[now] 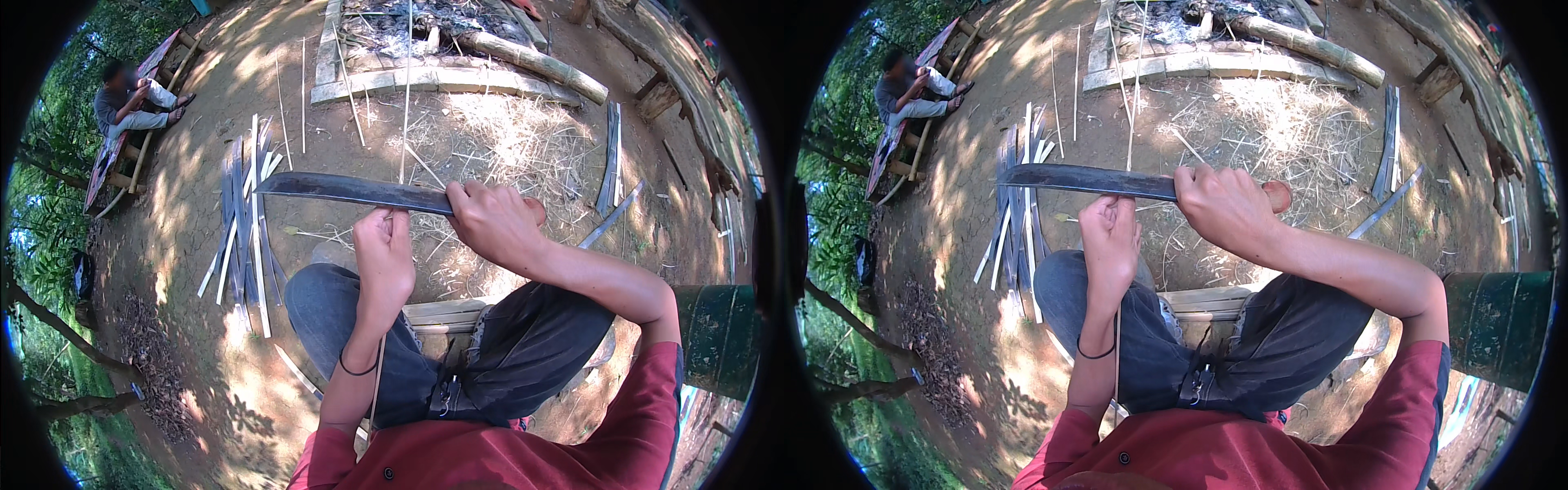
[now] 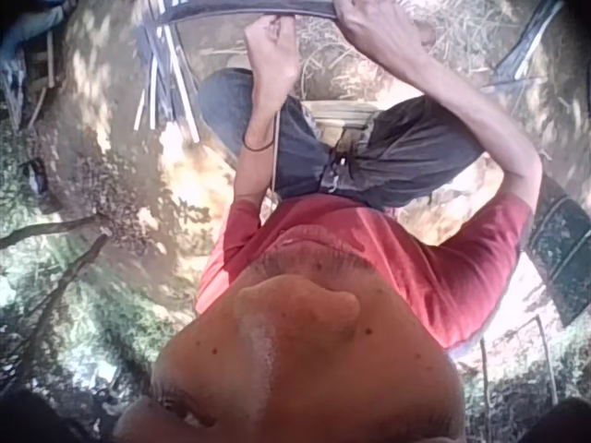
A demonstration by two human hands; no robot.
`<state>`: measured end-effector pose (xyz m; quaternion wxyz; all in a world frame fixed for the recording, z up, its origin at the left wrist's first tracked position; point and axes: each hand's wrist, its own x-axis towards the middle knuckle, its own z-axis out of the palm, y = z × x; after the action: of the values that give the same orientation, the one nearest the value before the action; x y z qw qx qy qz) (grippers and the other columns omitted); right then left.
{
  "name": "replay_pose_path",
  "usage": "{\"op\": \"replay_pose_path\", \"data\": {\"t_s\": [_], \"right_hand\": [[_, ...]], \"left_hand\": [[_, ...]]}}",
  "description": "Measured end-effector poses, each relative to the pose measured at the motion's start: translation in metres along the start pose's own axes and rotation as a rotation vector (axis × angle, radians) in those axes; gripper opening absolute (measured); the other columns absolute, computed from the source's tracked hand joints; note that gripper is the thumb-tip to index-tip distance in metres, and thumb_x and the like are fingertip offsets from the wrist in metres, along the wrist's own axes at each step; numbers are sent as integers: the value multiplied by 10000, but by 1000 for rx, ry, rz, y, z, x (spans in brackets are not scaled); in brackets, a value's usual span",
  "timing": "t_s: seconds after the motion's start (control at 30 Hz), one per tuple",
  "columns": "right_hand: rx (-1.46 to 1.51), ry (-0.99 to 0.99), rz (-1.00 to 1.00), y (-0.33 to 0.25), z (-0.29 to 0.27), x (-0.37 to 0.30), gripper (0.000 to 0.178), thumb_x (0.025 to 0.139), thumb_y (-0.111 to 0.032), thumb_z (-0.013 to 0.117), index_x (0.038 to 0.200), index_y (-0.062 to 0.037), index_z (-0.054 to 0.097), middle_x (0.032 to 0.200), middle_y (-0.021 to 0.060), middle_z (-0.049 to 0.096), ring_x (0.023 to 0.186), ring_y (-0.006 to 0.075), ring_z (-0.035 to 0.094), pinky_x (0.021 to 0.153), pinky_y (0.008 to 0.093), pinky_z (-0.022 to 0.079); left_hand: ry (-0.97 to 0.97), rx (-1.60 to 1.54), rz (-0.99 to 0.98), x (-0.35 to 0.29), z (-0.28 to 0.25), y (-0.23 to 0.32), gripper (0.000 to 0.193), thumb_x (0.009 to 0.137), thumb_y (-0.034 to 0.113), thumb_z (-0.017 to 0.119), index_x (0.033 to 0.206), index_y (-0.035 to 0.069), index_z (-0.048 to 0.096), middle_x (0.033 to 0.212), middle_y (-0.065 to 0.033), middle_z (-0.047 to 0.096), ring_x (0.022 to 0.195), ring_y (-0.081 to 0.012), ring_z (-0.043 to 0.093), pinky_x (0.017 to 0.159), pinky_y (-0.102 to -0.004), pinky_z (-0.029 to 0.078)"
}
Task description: The person shaves a thin strip of bamboo with a machete, repeatedly drawing the blade along the length of the strip while holding it by hand.
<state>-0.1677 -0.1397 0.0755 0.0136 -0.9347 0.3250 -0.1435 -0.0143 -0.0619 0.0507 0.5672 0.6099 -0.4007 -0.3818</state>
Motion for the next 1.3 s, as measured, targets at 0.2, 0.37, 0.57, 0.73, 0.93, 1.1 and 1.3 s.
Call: {"op": "replay_pose_path", "data": {"t_s": [0.2,0.37,0.57,0.73,0.93,1.1,1.3], "right_hand": [[-155,70,-8,16,15,7,227,937,-158,498,779,4,517,607,158,581,477,288,634,381,391,487],[-176,17,116,43,33,30,278,963,-143,461,750,19,538,597,179,579,467,295,624,397,384,491],[-25,243,586,142,15,40,389,954,-179,498,722,87,661,551,240,583,467,363,592,517,457,491],[207,166,598,100,-9,28,422,949,-212,529,693,103,641,508,246,543,448,381,562,505,466,461],[324,185,452,53,-27,15,331,925,-178,562,710,64,629,496,227,542,436,372,559,486,451,455],[107,-24,84,20,-14,-1,186,882,-150,570,812,20,539,667,200,612,554,375,632,528,456,516],[-23,-53,35,18,6,-7,209,922,-133,504,799,35,515,652,197,602,529,346,648,424,421,509]], "left_hand": [[-53,42,23,2,0,3,249,1013,156,466,911,-15,614,557,98,368,433,21,288,386,-215,174],[-64,54,-48,-1,-8,5,264,1018,173,458,910,-12,611,548,104,355,419,28,269,376,-212,161],[-125,-65,-150,-16,-8,14,259,1017,186,468,934,-7,619,521,116,319,400,32,255,364,-205,150],[-82,-22,-95,-7,-7,2,270,1011,189,485,1052,-27,642,527,119,331,410,36,263,374,-208,148],[-58,-16,-107,-4,1,7,282,1008,197,494,1114,-19,641,524,107,353,405,27,277,371,-208,171],[-36,-62,-89,-1,7,5,259,1004,175,497,1098,-15,644,519,95,370,396,16,292,364,-214,193],[-33,-157,-125,-4,10,1,196,994,124,504,976,-19,637,535,93,349,405,16,281,371,-209,188]]}}
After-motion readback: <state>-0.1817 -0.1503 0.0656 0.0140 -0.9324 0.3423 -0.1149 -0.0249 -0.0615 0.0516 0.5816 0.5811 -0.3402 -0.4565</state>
